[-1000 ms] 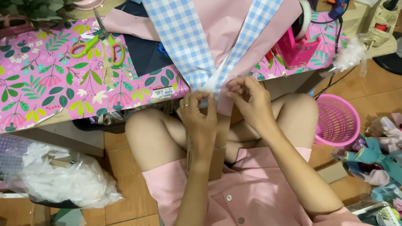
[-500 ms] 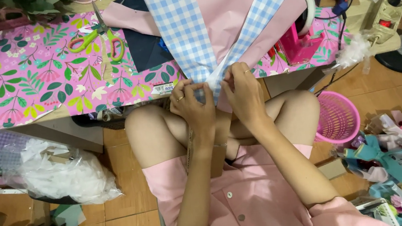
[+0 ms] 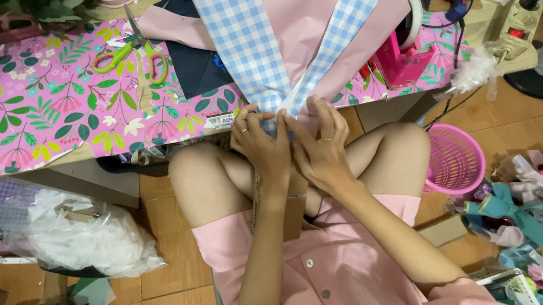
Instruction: Wrapping a bouquet of artificial flowers with decorative paper and securing it with cardboard and tape.
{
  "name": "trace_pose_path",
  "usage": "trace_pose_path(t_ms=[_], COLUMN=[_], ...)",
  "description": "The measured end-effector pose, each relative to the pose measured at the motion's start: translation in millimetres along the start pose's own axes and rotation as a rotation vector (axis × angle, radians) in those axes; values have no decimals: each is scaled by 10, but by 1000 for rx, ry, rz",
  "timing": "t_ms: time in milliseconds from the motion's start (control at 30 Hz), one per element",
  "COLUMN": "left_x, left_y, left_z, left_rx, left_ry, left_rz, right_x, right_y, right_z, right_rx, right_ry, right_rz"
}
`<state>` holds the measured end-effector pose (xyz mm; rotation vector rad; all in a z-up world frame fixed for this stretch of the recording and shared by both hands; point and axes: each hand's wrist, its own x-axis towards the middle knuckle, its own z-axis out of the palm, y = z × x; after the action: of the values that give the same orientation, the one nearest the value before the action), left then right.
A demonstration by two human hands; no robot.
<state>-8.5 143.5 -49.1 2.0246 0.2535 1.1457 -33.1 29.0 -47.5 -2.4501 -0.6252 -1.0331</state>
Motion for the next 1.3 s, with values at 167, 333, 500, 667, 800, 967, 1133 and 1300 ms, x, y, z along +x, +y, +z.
trace_pose_path(t_ms=[167,333,500,667,800,967,1133,1300], left_x=[0,-4,0,-6,10,-3,-165,-93], left_y=[-1,41,37,20,-37,-136,-350,-334], left_z=[-12,-35,-43,-39,-42,-157,-390,-604], left_rx=[-21,-54,-101,-121,-181,-264,-307,-346], left_ry=[-5,-17,-20,-16,3,-26,-150,-608], left_rz=[-5,-24,-88,-110,-106,-45,-180,-476], right_x=[-89,-141,-168,-245,-263,-296,-403,-625], right_y=[54,218,302,288,293,295,149,105], right_z=[49,63,63,168,188,214,89,-18], right_rx=[-26,-74,-126,-90,-87,-67,101,484], right_ry=[-135,-188,-158,-151,-158,-158,-109,-127], right_rz=[65,124,164,196,206,224,272,458])
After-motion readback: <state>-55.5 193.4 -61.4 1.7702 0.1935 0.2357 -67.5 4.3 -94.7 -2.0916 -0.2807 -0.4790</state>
